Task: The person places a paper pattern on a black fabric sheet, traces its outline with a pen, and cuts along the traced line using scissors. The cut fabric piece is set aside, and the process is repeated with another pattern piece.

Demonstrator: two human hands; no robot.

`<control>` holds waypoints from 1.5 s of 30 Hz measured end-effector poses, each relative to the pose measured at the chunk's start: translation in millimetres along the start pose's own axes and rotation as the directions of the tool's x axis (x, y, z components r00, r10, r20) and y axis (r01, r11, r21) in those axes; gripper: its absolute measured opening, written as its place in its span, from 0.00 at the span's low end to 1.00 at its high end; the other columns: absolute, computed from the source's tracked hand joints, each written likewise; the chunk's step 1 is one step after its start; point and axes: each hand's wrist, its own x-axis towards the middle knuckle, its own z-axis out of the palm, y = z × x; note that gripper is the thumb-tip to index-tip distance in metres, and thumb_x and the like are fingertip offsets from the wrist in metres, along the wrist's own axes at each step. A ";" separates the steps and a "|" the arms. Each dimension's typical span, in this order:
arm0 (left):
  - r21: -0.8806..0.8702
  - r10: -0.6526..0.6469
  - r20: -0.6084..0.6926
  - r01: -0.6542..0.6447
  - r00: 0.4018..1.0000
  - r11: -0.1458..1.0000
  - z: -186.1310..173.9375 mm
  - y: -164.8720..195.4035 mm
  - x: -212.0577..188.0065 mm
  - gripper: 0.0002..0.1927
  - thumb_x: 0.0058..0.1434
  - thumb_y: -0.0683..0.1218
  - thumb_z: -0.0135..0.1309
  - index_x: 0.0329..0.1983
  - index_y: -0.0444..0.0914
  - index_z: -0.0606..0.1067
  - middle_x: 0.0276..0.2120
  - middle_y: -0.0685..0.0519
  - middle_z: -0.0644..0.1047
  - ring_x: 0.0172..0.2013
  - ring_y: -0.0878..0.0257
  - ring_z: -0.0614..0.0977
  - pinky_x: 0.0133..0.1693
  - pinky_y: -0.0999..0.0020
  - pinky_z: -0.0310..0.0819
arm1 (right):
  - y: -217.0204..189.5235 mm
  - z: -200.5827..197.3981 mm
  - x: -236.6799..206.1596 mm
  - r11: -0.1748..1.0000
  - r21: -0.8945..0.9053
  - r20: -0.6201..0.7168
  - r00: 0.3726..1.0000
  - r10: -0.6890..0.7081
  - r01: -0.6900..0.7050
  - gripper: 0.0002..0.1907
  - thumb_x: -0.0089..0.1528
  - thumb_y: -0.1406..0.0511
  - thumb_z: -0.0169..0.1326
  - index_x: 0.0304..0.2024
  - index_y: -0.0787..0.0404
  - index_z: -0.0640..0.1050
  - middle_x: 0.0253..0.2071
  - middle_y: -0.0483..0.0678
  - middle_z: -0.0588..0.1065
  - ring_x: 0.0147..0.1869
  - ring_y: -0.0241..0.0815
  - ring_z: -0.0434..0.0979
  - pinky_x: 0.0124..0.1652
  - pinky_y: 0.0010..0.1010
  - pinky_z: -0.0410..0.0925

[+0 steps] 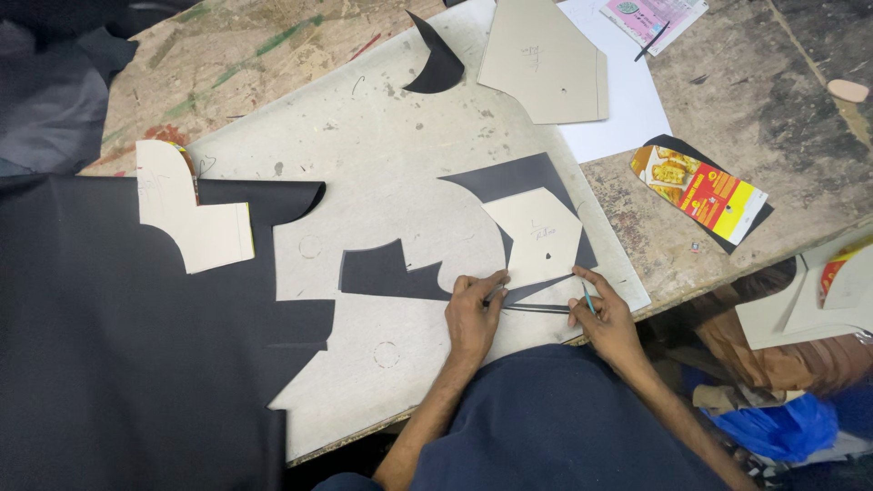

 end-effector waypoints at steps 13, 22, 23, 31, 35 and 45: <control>-0.062 -0.042 -0.014 0.041 0.999 0.997 1.3 -1.1 -0.2 0.17 0.58 0.40 0.64 0.50 0.45 0.84 0.32 0.54 0.76 0.30 0.66 0.75 0.31 0.71 0.76 | 3.5 0.4 -4.1 1.000 0.019 0.013 1.000 0.006 -0.006 0.32 0.64 0.69 0.53 0.71 0.58 0.64 0.20 0.44 0.73 0.19 0.26 0.60 0.21 0.21 0.55; -0.038 -0.013 -0.019 0.012 1.000 0.999 4.6 -2.6 -0.4 0.16 0.58 0.40 0.64 0.50 0.42 0.83 0.33 0.53 0.76 0.34 0.66 0.74 0.31 0.72 0.76 | 7.3 -0.7 -5.8 0.998 -0.037 -0.028 0.999 -0.043 0.042 0.30 0.65 0.69 0.53 0.70 0.59 0.65 0.21 0.43 0.75 0.19 0.26 0.60 0.21 0.21 0.55; -0.035 0.033 -0.034 -0.034 0.999 0.999 4.8 -2.1 0.3 0.17 0.58 0.40 0.63 0.51 0.42 0.82 0.35 0.54 0.77 0.36 0.65 0.74 0.32 0.72 0.76 | 6.7 -0.9 -5.4 0.999 -0.038 -0.034 0.999 -0.040 0.038 0.30 0.65 0.68 0.53 0.71 0.58 0.65 0.21 0.43 0.75 0.19 0.26 0.60 0.21 0.21 0.55; -0.006 -0.019 0.030 0.019 0.999 1.000 2.0 1.1 3.8 0.19 0.56 0.40 0.64 0.53 0.43 0.82 0.34 0.52 0.77 0.37 0.64 0.74 0.32 0.71 0.75 | 3.4 -2.2 -5.6 0.999 0.046 0.006 1.000 -0.003 0.003 0.31 0.64 0.68 0.53 0.70 0.58 0.66 0.21 0.43 0.74 0.19 0.26 0.60 0.21 0.21 0.54; 0.008 0.000 0.037 0.000 0.999 1.000 0.2 3.6 5.4 0.19 0.57 0.40 0.64 0.53 0.43 0.82 0.35 0.53 0.78 0.36 0.64 0.74 0.32 0.70 0.75 | 2.7 -3.0 -5.4 0.998 0.058 0.016 1.000 0.020 -0.021 0.31 0.64 0.68 0.53 0.71 0.58 0.65 0.20 0.43 0.74 0.18 0.26 0.60 0.20 0.21 0.54; -0.004 -0.004 0.103 0.005 0.995 1.000 -3.5 7.0 15.5 0.20 0.58 0.39 0.62 0.55 0.42 0.80 0.47 0.52 0.80 0.41 0.61 0.77 0.37 0.69 0.79 | 4.9 1.2 -8.6 0.996 0.085 0.045 0.998 0.034 -0.037 0.36 0.63 0.69 0.53 0.74 0.55 0.60 0.21 0.43 0.74 0.18 0.26 0.60 0.19 0.21 0.55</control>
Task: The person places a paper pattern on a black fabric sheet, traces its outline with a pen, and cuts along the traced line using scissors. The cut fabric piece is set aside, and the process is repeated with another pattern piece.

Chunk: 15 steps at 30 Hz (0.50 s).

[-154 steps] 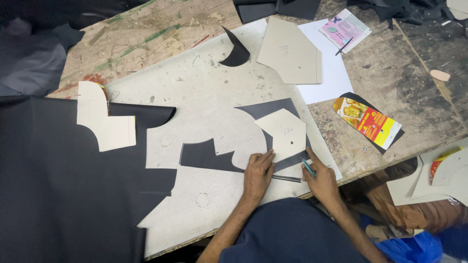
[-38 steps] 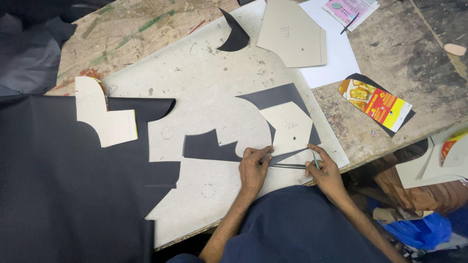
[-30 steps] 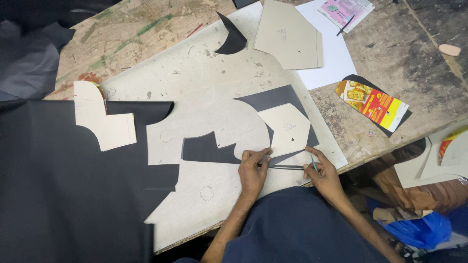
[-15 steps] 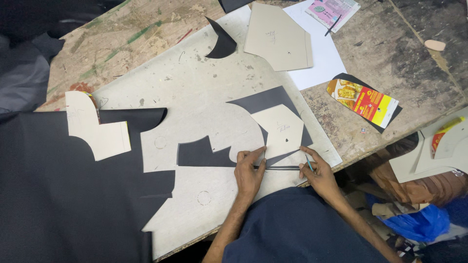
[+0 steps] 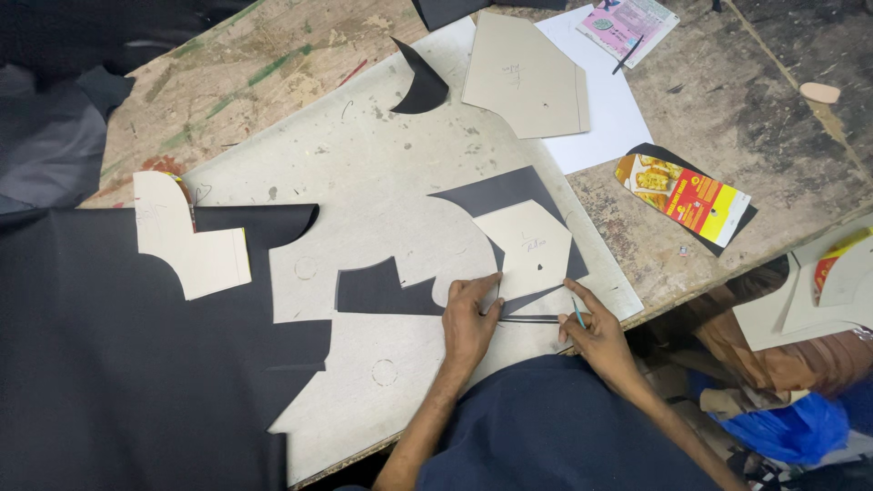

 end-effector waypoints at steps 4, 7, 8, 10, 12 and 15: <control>0.183 0.321 -0.188 -0.289 0.928 0.940 -7.0 -7.2 33.6 0.20 0.60 0.37 0.60 0.56 0.40 0.80 0.56 0.52 0.80 0.55 0.57 0.80 0.53 0.64 0.78 | -1.8 1.9 -0.2 1.000 0.014 0.003 1.000 0.018 -0.018 0.37 0.63 0.69 0.53 0.75 0.55 0.59 0.20 0.44 0.74 0.19 0.26 0.59 0.20 0.21 0.55; 0.238 0.344 -0.157 -0.302 0.926 0.923 -18.1 -10.7 72.8 0.21 0.60 0.39 0.61 0.58 0.38 0.79 0.57 0.50 0.79 0.59 0.53 0.77 0.56 0.62 0.77 | -6.7 4.5 -1.3 0.998 0.043 0.012 0.999 0.037 -0.037 0.38 0.63 0.68 0.53 0.75 0.57 0.56 0.21 0.44 0.74 0.17 0.26 0.59 0.19 0.20 0.55; 0.262 0.367 -0.138 -0.323 0.920 0.909 -20.2 -9.6 84.9 0.22 0.58 0.40 0.62 0.58 0.38 0.78 0.58 0.49 0.79 0.59 0.52 0.76 0.56 0.61 0.76 | -9.6 4.9 -0.9 0.994 0.094 0.022 0.999 0.046 -0.048 0.38 0.63 0.68 0.53 0.75 0.57 0.56 0.21 0.44 0.73 0.17 0.26 0.58 0.18 0.20 0.54; 0.306 0.408 -0.090 -0.364 0.909 0.880 -22.8 -6.9 101.0 0.25 0.55 0.42 0.64 0.58 0.37 0.78 0.58 0.48 0.78 0.60 0.50 0.75 0.56 0.60 0.74 | -15.3 5.4 -1.5 0.977 0.198 0.041 0.997 0.068 -0.075 0.39 0.63 0.69 0.53 0.75 0.59 0.55 0.22 0.44 0.72 0.16 0.26 0.56 0.16 0.20 0.51; 0.326 0.379 -0.050 -0.344 0.924 0.881 -21.2 -2.8 108.3 0.29 0.51 0.45 0.67 0.57 0.35 0.77 0.55 0.46 0.78 0.57 0.50 0.75 0.55 0.58 0.72 | -21.9 3.8 -1.1 0.949 0.298 0.072 0.993 0.089 -0.107 0.38 0.63 0.68 0.52 0.74 0.60 0.55 0.23 0.45 0.72 0.15 0.25 0.56 0.15 0.19 0.50; 0.321 0.368 -0.027 -0.341 0.929 0.884 -15.3 3.0 114.2 0.32 0.49 0.47 0.70 0.58 0.36 0.77 0.51 0.46 0.79 0.52 0.51 0.76 0.53 0.58 0.72 | -30.0 2.0 2.1 0.914 0.382 0.092 0.990 0.108 -0.135 0.36 0.64 0.67 0.51 0.74 0.61 0.56 0.24 0.44 0.72 0.15 0.25 0.56 0.15 0.18 0.51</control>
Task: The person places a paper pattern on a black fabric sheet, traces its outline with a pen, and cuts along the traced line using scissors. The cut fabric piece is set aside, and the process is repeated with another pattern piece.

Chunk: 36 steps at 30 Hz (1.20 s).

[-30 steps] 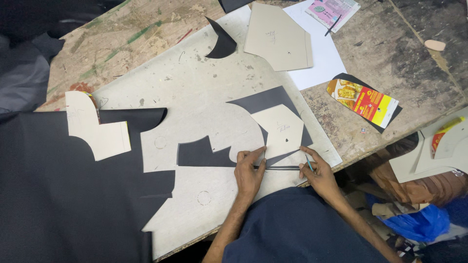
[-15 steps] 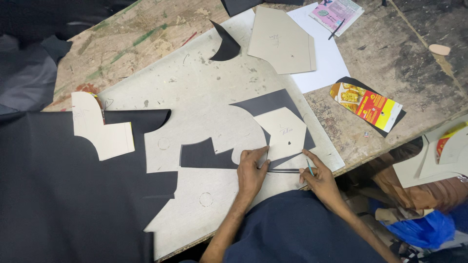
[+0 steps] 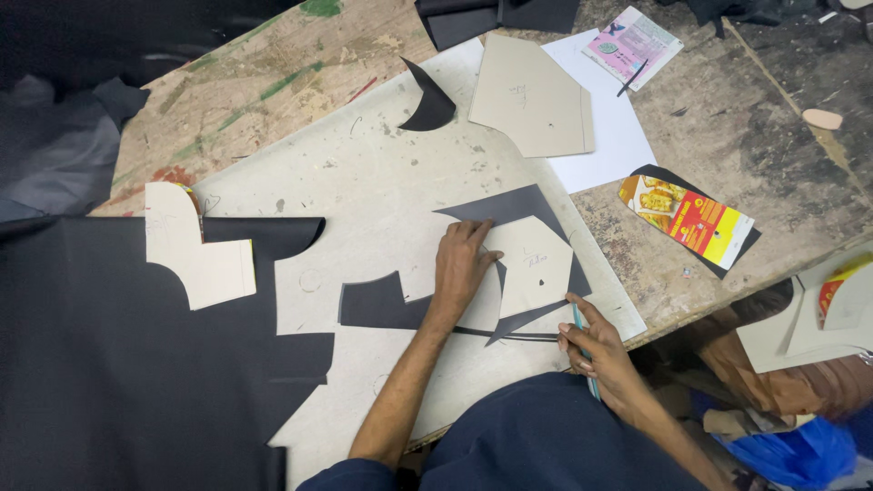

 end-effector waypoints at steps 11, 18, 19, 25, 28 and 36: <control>-0.012 -0.204 0.131 0.207 0.970 0.978 13.8 0.9 25.5 0.29 0.43 0.44 0.73 0.49 0.34 0.76 0.45 0.43 0.76 0.48 0.48 0.73 0.49 0.55 0.71 | -3.2 -9.4 7.1 0.985 0.172 -0.012 1.000 0.025 -0.023 0.32 0.65 0.66 0.49 0.72 0.62 0.61 0.26 0.42 0.69 0.16 0.24 0.56 0.17 0.16 0.51; 0.044 -0.250 0.131 0.247 0.959 0.968 16.1 6.9 29.8 0.24 0.45 0.48 0.74 0.42 0.37 0.76 0.43 0.45 0.74 0.46 0.52 0.71 0.47 0.55 0.69 | 3.1 -13.4 17.2 0.981 0.196 -0.041 0.999 0.010 -0.002 0.31 0.65 0.67 0.49 0.71 0.63 0.62 0.26 0.42 0.68 0.16 0.24 0.56 0.16 0.16 0.52; 0.057 -0.261 0.133 0.256 0.956 0.965 16.1 7.3 30.2 0.24 0.45 0.48 0.74 0.41 0.37 0.76 0.42 0.46 0.74 0.45 0.52 0.71 0.46 0.55 0.69 | 4.0 -14.4 17.9 0.982 0.191 -0.044 0.999 0.004 0.005 0.31 0.65 0.67 0.49 0.71 0.64 0.62 0.26 0.42 0.68 0.16 0.24 0.56 0.16 0.16 0.52; -0.227 -0.265 0.101 0.282 0.959 0.932 16.5 4.2 37.8 0.16 0.54 0.39 0.65 0.45 0.35 0.74 0.43 0.43 0.81 0.46 0.47 0.82 0.44 0.54 0.75 | 5.6 -15.4 21.7 0.978 0.207 -0.013 1.000 -0.024 0.026 0.32 0.65 0.67 0.48 0.72 0.64 0.61 0.26 0.43 0.69 0.15 0.24 0.56 0.15 0.16 0.51; -0.341 -0.260 -0.004 0.243 0.966 0.908 16.7 1.3 49.6 0.17 0.56 0.34 0.60 0.49 0.34 0.74 0.39 0.40 0.82 0.44 0.46 0.84 0.42 0.53 0.76 | 0.5 -10.5 27.4 0.965 0.259 0.054 0.997 -0.063 0.047 0.32 0.66 0.67 0.47 0.72 0.63 0.59 0.27 0.44 0.70 0.15 0.24 0.56 0.15 0.16 0.52; -0.276 -0.333 -0.043 0.309 0.942 0.910 9.9 -5.9 58.3 0.11 0.56 0.35 0.62 0.42 0.34 0.81 0.40 0.44 0.83 0.40 0.49 0.85 0.41 0.58 0.78 | -14.0 7.6 45.4 0.987 -0.123 -0.057 0.992 -0.112 0.105 0.33 0.64 0.70 0.51 0.73 0.59 0.62 0.23 0.43 0.70 0.15 0.24 0.55 0.15 0.19 0.50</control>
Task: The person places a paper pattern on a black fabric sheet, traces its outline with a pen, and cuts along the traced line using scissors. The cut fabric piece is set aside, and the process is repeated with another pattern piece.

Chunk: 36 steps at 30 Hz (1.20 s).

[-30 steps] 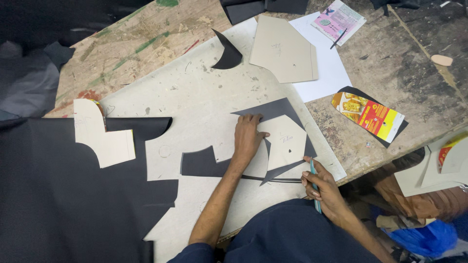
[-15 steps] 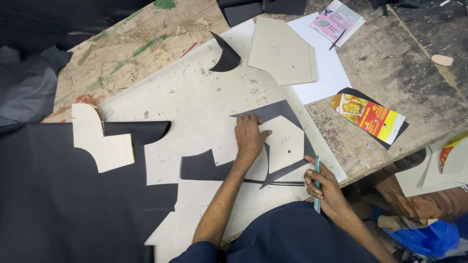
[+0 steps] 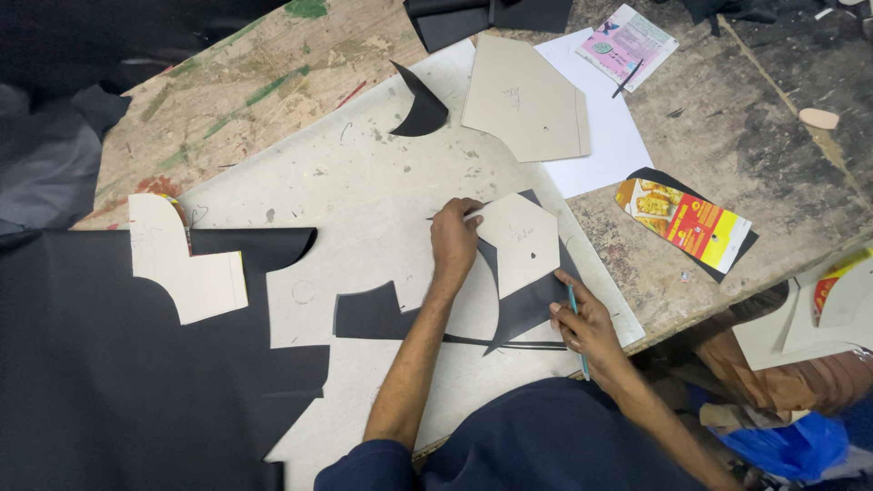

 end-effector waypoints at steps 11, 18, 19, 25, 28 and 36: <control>0.183 0.067 0.072 -0.079 0.995 0.980 -4.4 -2.7 10.8 0.07 0.55 0.37 0.62 0.36 0.37 0.84 0.36 0.52 0.82 0.40 0.56 0.83 0.40 0.62 0.77 | 2.4 2.7 2.8 0.938 -0.346 -0.050 0.998 -0.047 0.026 0.38 0.62 0.69 0.54 0.74 0.54 0.59 0.21 0.45 0.74 0.18 0.28 0.60 0.21 0.22 0.54; 0.026 0.059 0.010 -0.059 0.998 0.998 -29.2 -19.9 10.3 0.11 0.60 0.35 0.56 0.44 0.38 0.83 0.43 0.52 0.84 0.41 0.56 0.85 0.44 0.63 0.79 | 8.3 1.5 6.5 0.930 -0.367 -0.063 0.997 -0.050 0.024 0.39 0.62 0.70 0.55 0.75 0.54 0.59 0.21 0.45 0.73 0.19 0.28 0.60 0.22 0.21 0.54; -0.003 0.069 -0.021 -0.070 0.997 0.998 -31.4 -23.0 7.9 0.13 0.60 0.34 0.54 0.45 0.38 0.83 0.44 0.51 0.84 0.42 0.56 0.85 0.45 0.64 0.79 | 8.7 1.6 6.6 0.933 -0.359 -0.061 0.997 -0.049 0.024 0.39 0.62 0.70 0.55 0.75 0.54 0.59 0.21 0.45 0.73 0.19 0.28 0.59 0.22 0.22 0.54; 0.125 0.281 -0.010 -0.278 0.960 0.952 -25.6 -26.3 -14.5 0.14 0.55 0.41 0.64 0.45 0.34 0.82 0.47 0.48 0.83 0.48 0.52 0.80 0.49 0.61 0.76 | 9.2 6.9 5.4 0.946 -0.322 -0.039 0.998 -0.049 0.034 0.41 0.62 0.70 0.54 0.76 0.55 0.55 0.21 0.44 0.73 0.19 0.28 0.60 0.22 0.22 0.54; 0.112 0.243 0.057 -0.248 0.968 0.962 -17.6 -21.1 -22.4 0.19 0.53 0.44 0.68 0.47 0.35 0.81 0.48 0.49 0.82 0.50 0.54 0.78 0.49 0.62 0.76 | 8.1 9.4 2.3 0.925 -0.381 -0.068 0.997 -0.022 -0.005 0.41 0.63 0.70 0.54 0.76 0.54 0.54 0.20 0.45 0.73 0.19 0.28 0.61 0.22 0.21 0.55; 0.279 0.200 0.077 -0.214 0.977 0.936 3.1 -5.3 -18.1 0.43 0.37 0.52 0.76 0.58 0.34 0.76 0.48 0.44 0.74 0.50 0.49 0.72 0.50 0.54 0.69 | 9.3 5.9 1.1 0.946 -0.324 -0.052 0.998 -0.034 0.015 0.40 0.63 0.70 0.54 0.76 0.52 0.57 0.21 0.45 0.73 0.19 0.27 0.60 0.21 0.21 0.54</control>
